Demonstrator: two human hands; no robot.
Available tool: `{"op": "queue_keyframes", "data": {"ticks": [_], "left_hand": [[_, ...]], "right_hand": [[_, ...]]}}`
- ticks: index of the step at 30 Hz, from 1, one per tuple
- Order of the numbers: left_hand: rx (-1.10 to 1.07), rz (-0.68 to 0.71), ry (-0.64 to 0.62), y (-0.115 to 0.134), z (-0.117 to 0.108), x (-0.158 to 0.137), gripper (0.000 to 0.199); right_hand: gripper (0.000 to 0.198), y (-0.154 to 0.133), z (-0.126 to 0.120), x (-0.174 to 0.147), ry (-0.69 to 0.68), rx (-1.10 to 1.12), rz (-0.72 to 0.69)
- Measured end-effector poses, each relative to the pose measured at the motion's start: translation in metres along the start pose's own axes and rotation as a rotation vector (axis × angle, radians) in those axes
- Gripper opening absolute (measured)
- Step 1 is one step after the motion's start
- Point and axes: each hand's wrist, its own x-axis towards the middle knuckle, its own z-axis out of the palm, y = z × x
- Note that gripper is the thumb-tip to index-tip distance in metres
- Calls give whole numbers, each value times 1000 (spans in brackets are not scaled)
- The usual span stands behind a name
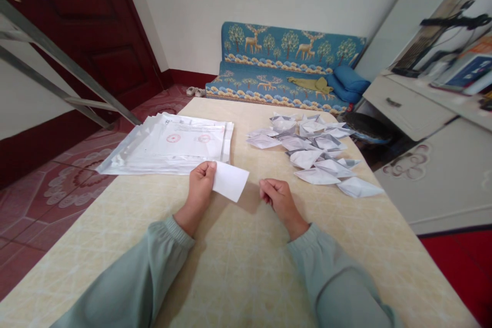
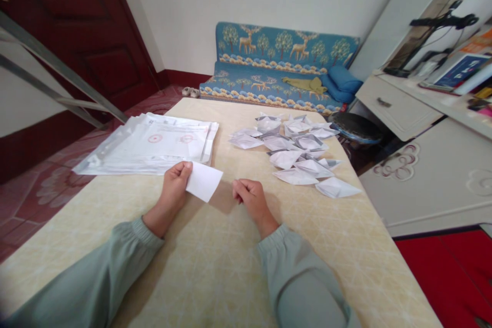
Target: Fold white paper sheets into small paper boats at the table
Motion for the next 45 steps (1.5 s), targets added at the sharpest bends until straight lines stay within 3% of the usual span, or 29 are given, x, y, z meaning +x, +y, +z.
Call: {"op": "queue_keyframes", "data": {"ticks": [2,6,9,11,17,23,35,45], "left_hand": [[59,-11,-144,2,0,-2,31],[197,11,-535,7,7,-15,33],[263,62,-672,10,12,-22,34],[284,85,-654,9,13,-22,35],[198,44,-398,4,8,-13,34],[180,-48,-498,8,8,-13,31],[212,-53,-698,1,0,-7,32],[274,-14,-637,7,6,-16,37]], "right_hand": [[44,1,-2,1,40,26,8],[43,5,2,2,-124,-63,-13],[39,9,7,0,-183,-230,-58],[34,10,9,-1,-200,-309,-62],[33,9,7,0,-212,-305,-76],[37,7,6,0,-216,-308,-83],[32,3,4,-1,-268,-369,-93],[33,-3,6,-2,-277,-417,-104]]}}
